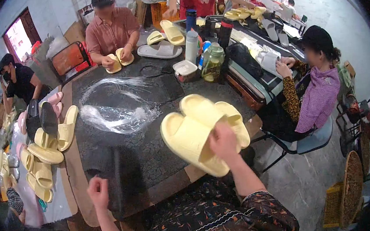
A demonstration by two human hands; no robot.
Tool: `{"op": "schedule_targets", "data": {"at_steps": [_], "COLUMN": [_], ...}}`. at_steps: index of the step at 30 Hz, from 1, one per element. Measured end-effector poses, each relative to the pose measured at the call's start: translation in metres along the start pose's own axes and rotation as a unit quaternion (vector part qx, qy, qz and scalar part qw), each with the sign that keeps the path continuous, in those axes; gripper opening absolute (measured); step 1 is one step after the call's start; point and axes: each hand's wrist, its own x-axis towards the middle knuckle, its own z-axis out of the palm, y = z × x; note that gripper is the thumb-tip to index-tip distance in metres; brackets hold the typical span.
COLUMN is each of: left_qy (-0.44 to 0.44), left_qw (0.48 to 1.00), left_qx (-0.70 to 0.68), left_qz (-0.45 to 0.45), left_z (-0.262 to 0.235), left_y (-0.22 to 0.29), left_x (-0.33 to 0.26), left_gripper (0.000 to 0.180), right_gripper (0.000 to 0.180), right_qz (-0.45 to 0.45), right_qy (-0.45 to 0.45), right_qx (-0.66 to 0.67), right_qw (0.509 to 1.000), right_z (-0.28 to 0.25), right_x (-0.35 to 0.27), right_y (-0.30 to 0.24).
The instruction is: The person pairs slippers and fastens them together by threading plastic ties through each pair by hand.
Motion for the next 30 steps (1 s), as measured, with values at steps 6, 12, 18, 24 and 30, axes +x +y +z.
{"op": "schedule_targets", "data": {"at_steps": [6, 12, 18, 24, 30], "left_qy": [-0.261, -0.249, -0.077, 0.006, 0.000], "left_qw": [0.925, 0.931, 0.937, 0.942, 0.949], "left_qx": [0.114, 0.159, 0.337, 0.335, 0.313], "left_qz": [0.251, 0.213, 0.054, -0.034, -0.020], "left_z": [0.036, 0.045, 0.064, 0.090, 0.082], "left_y": [0.047, 0.050, 0.071, 0.051, 0.052], "left_x": [0.007, 0.000, -0.047, -0.080, -0.073], "left_gripper": [0.022, 0.031, 0.074, 0.081, 0.062], "right_gripper": [0.021, 0.045, 0.040, 0.070, 0.064], "right_qz": [0.025, 0.028, -0.093, -0.148, -0.128], "right_qy": [0.032, 0.098, -0.067, -0.225, -0.225], "right_qx": [-0.157, -0.113, 0.151, 0.059, 0.116], "right_qw": [0.987, 0.988, 0.982, 0.961, 0.959], "right_z": [-0.010, 0.014, 0.057, 0.085, 0.092], "right_x": [0.068, 0.063, 0.002, -0.048, -0.050], "right_y": [0.065, 0.050, -0.057, -0.139, -0.125]}}
